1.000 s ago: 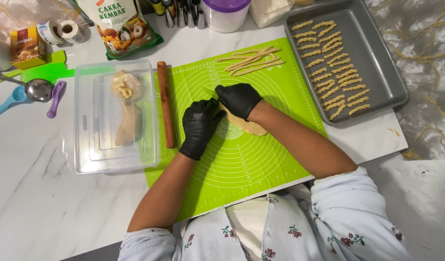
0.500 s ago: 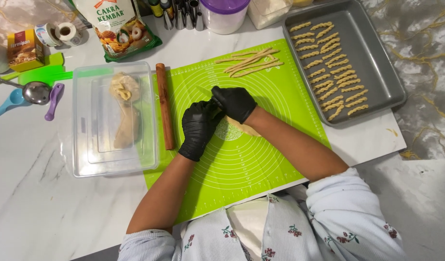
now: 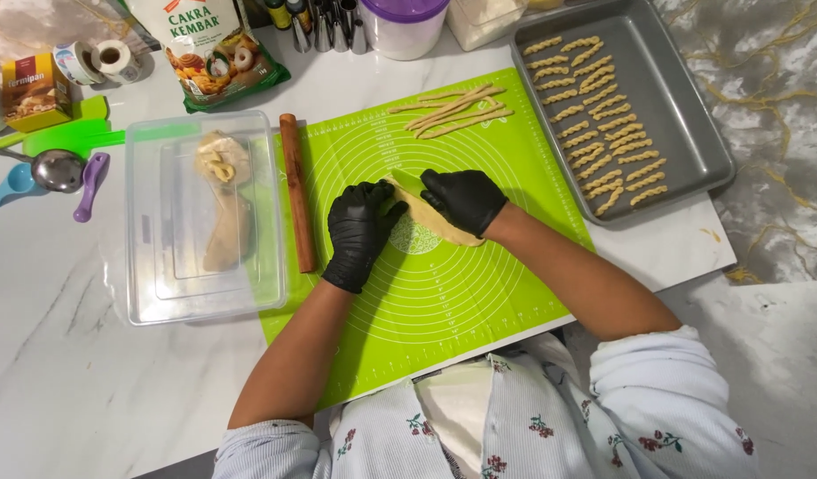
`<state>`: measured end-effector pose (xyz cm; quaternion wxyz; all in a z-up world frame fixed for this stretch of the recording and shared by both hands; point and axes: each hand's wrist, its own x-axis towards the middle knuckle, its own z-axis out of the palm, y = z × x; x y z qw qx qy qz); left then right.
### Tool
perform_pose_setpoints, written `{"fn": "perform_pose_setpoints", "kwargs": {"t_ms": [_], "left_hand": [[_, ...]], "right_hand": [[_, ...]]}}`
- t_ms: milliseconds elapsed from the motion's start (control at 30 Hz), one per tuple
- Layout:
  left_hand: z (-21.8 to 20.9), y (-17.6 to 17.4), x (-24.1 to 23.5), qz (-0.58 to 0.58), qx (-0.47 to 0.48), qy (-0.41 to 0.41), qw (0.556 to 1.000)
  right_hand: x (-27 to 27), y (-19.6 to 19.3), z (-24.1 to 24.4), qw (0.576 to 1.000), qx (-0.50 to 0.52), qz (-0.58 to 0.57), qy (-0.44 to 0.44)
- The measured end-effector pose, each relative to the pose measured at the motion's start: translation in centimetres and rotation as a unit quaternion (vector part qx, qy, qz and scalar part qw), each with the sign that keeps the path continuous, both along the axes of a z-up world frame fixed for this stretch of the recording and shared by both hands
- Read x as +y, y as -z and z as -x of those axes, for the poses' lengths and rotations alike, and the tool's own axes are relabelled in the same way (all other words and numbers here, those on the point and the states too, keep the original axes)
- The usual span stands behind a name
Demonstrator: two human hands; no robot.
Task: The person is shaping thin strips of dough into spiral pastries and arranging them on a baking tray in a pastry shop.
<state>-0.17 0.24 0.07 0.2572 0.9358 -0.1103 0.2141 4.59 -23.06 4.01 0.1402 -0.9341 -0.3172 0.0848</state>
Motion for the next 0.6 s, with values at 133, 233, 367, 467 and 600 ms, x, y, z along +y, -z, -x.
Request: {"fn": "perform_pose_setpoints", "kwargs": {"t_ms": [133,233,367,467,600], "left_hand": [[0.1,-0.2,0.1,0.011,-0.001,0.006,1.0],[0.0,-0.3,-0.2,0.006,-0.007,0.003,1.0],[0.3,-1.2,-0.3,0.017,-0.005,-0.001,1.0],[0.2,-1.0,-0.2,0.019,-0.017,0.005,1.0],[0.1,-0.5,0.0,0.011,-0.019,0.006,1.0]], "right_hand": [[0.1,0.8,0.9,0.995,0.013,-0.102,0.012],[1.1,4.4,-0.1,0.981,-0.194,0.024,-0.017],[2.9,5.4,-1.8,0.974,-0.218,-0.05,-0.039],[3.0,3.0,-2.0,0.989,-0.123,-0.073,-0.029],[1.4,-3.0,0.3,0.989,0.104,-0.086,0.052]]}}
